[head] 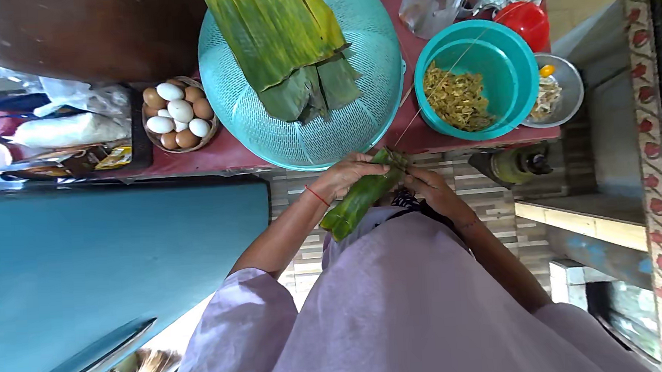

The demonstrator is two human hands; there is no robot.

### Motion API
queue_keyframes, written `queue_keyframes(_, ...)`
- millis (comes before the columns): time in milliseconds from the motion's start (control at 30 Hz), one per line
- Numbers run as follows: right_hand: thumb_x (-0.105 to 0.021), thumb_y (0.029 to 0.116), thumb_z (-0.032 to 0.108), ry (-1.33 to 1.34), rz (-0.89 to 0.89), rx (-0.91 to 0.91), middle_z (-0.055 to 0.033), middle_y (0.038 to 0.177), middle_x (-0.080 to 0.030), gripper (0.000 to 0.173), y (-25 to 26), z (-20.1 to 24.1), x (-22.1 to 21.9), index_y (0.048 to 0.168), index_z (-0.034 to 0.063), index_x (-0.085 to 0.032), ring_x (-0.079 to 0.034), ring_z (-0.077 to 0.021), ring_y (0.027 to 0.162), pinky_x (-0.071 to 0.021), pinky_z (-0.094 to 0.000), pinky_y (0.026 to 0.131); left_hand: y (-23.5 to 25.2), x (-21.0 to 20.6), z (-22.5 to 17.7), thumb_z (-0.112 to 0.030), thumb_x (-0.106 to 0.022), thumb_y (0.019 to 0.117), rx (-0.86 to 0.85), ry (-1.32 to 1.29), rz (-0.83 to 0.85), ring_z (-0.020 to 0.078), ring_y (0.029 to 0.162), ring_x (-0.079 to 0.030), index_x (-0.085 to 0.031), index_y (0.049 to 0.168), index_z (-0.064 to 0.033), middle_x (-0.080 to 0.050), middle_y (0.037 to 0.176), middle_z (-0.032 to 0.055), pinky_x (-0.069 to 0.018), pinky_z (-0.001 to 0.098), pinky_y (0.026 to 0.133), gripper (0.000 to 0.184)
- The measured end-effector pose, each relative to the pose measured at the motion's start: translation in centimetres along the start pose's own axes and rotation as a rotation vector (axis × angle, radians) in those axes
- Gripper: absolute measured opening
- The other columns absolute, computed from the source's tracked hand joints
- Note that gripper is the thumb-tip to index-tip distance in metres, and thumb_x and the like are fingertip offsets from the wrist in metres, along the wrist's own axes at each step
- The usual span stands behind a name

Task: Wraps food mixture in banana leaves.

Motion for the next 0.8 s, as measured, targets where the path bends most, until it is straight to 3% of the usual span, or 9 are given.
queue_keyframes(67,-0.043,0.109,0.018,0.027,0.013,0.0,0.0046,0.075,-0.064,0.028,0.3,0.4,-0.1,0.102,0.0016,-0.065,-0.058,0.0013,0.07,-0.0512,-0.02,0.07,0.0,-0.4,-0.1,-0.004,-0.062,0.099,0.014,-0.002,0.004,0.0101,0.07,-0.07,-0.069,0.098,-0.0028,-0.073,0.081,0.0041,-0.0601,0.0257,0.067,0.008)
queue_keyframes(100,-0.043,0.1088,0.018,0.033,0.019,0.003,0.0054,0.074,-0.064,0.028,0.4,0.4,-0.1,0.097,0.0027,-0.064,-0.058,0.0021,0.069,-0.0513,-0.0192,0.069,0.1,-0.4,-0.2,-0.004,-0.062,0.0989,0.026,-0.01,0.011,0.0103,0.07,-0.07,-0.069,0.098,-0.0027,-0.073,0.081,0.0044,-0.0602,0.0256,0.066,0.008)
queue_keyframes(333,-0.048,0.1063,0.011,0.06,0.007,0.073,0.0053,0.077,-0.065,0.026,0.6,-0.6,-0.1,0.091,0.0023,-0.066,-0.06,0.0024,0.073,-0.0531,-0.0188,0.074,0.4,-0.3,0.1,-0.004,-0.06,0.0986,0.086,-0.073,0.071,0.0112,0.073,-0.072,-0.069,0.099,-0.004,-0.074,0.084,0.0051,-0.0607,0.0263,0.068,0.008)
queue_keyframes(467,-0.045,0.1039,0.005,0.135,0.066,-0.014,0.0017,0.089,-0.069,0.024,0.8,-0.1,-0.3,0.107,-0.001,-0.068,-0.064,0.0012,0.083,-0.055,-0.0204,0.08,0.8,-1.1,0.4,0.0,-0.063,0.0948,0.086,-0.023,0.102,0.01,0.078,-0.071,-0.07,0.099,-0.0054,-0.073,0.087,0.0033,-0.0597,0.0258,0.072,0.01)
queue_keyframes(633,-0.046,0.1048,0.005,0.041,0.043,0.077,-0.0053,0.104,-0.071,0.029,1.1,-0.7,-0.2,0.122,-0.0024,-0.067,-0.065,-0.0024,0.092,-0.0556,-0.0229,0.086,1.0,-1.0,0.7,-0.002,-0.064,0.0949,0.122,-0.022,0.103,0.0116,0.076,-0.071,-0.069,0.098,-0.0055,-0.073,0.086,0.0043,-0.0604,0.0274,0.07,0.006)
queue_keyframes(700,-0.045,0.1063,0.01,-0.112,0.046,0.125,-0.0102,0.122,-0.071,0.039,0.9,-1.0,0.0,0.142,0.0057,-0.061,-0.068,-0.012,0.103,-0.0557,-0.033,0.093,1.1,-1.0,0.9,-0.002,-0.063,0.0953,0.13,-0.058,0.143,0.0122,0.077,-0.071,-0.069,0.099,-0.0057,-0.073,0.087,0.0049,-0.0608,0.0283,0.071,0.008)
queue_keyframes(800,-0.046,0.105,0.004,-0.332,0.008,0.12,-0.0149,0.127,-0.071,0.046,0.4,-1.7,0.4,0.149,0.0147,-0.057,-0.071,-0.029,0.111,-0.0556,-0.0517,0.097,1.0,-1.0,1.0,-0.001,-0.059,0.097,0.136,-0.054,0.193,0.0103,0.079,-0.071,-0.069,0.102,-0.0066,-0.073,0.089,0.0036,-0.0601,0.0266,0.073,0.012)
Point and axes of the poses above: each hand's wrist, its own y-axis towards the middle knuckle, its own x-axis out of the back of the hand, z = x × y, the point moved 5 cm from there along y, towards the middle knuckle
